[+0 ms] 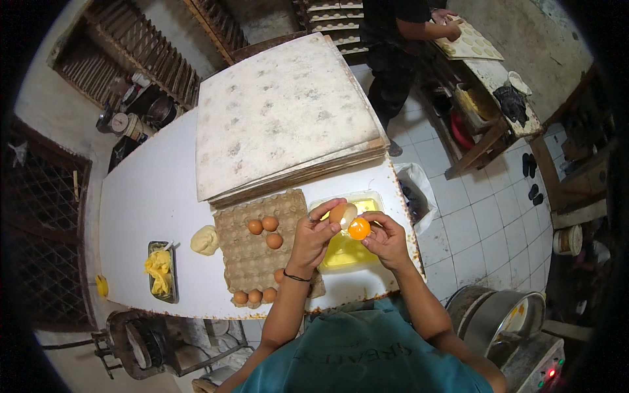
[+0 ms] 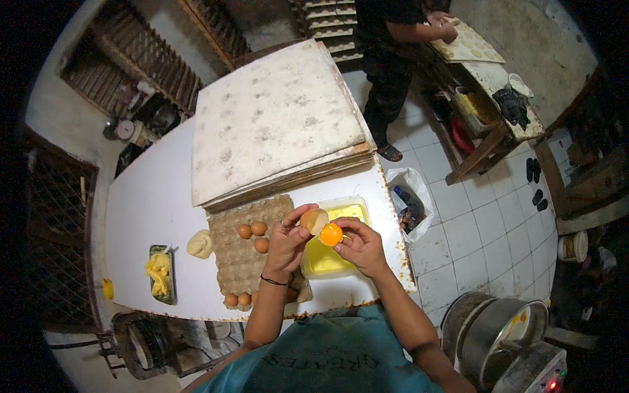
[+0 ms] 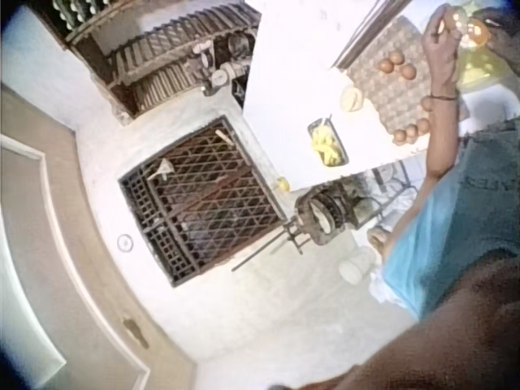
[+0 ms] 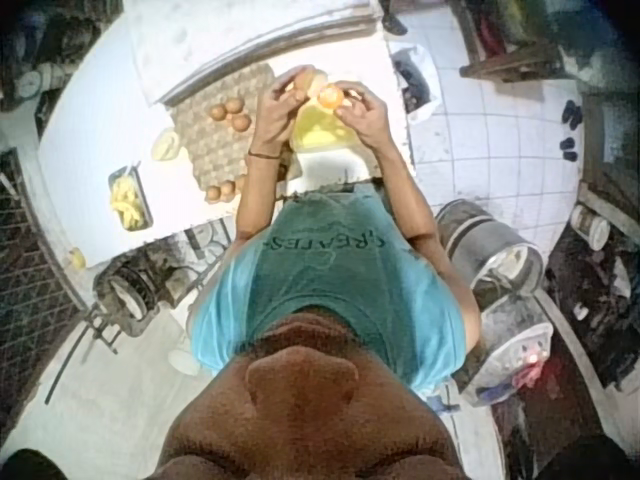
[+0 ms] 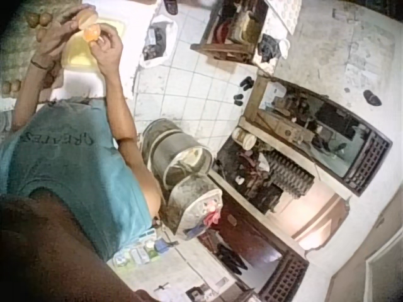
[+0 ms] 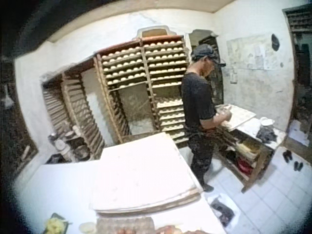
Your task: The person cracks eggs into a container and then adds the eggs and shells into a large industrial mixing bowl containing flour and other ingredients.
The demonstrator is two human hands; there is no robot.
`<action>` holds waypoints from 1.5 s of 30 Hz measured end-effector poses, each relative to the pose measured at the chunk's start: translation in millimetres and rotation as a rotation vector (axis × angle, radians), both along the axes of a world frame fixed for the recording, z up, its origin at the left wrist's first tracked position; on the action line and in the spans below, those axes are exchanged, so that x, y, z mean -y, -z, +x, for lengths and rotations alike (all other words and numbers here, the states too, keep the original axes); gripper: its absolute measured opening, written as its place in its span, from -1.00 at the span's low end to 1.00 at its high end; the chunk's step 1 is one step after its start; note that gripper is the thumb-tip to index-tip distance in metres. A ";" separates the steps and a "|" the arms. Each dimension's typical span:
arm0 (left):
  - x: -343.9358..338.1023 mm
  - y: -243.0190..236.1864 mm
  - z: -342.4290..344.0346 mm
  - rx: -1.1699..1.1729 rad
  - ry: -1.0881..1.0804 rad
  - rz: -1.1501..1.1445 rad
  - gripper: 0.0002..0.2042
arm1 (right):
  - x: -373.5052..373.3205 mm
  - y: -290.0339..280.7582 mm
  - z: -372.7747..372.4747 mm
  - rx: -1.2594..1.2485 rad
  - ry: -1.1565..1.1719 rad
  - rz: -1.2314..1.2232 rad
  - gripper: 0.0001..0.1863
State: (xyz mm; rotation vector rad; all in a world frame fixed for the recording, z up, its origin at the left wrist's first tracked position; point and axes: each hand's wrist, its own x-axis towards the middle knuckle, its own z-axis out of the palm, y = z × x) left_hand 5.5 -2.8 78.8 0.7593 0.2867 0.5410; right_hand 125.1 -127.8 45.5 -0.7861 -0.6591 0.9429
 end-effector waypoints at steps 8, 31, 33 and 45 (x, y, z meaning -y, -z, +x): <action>-1.7 10.3 5.9 -0.132 -0.084 0.069 -0.57 | 4.1 -9.3 3.9 0.008 0.019 0.040 -0.56; -22.9 5.9 2.6 -0.297 0.173 0.045 -0.71 | 21.3 -14.5 18.3 0.062 -0.011 -0.028 -0.57; -19.9 0.5 2.0 -0.280 0.218 0.025 -0.70 | 20.8 -12.8 18.2 0.065 -0.016 -0.029 -0.57; -18.7 -8.7 0.7 -0.344 0.358 0.279 -0.66 | 15.3 -19.9 21.8 0.191 -0.022 -0.108 -0.63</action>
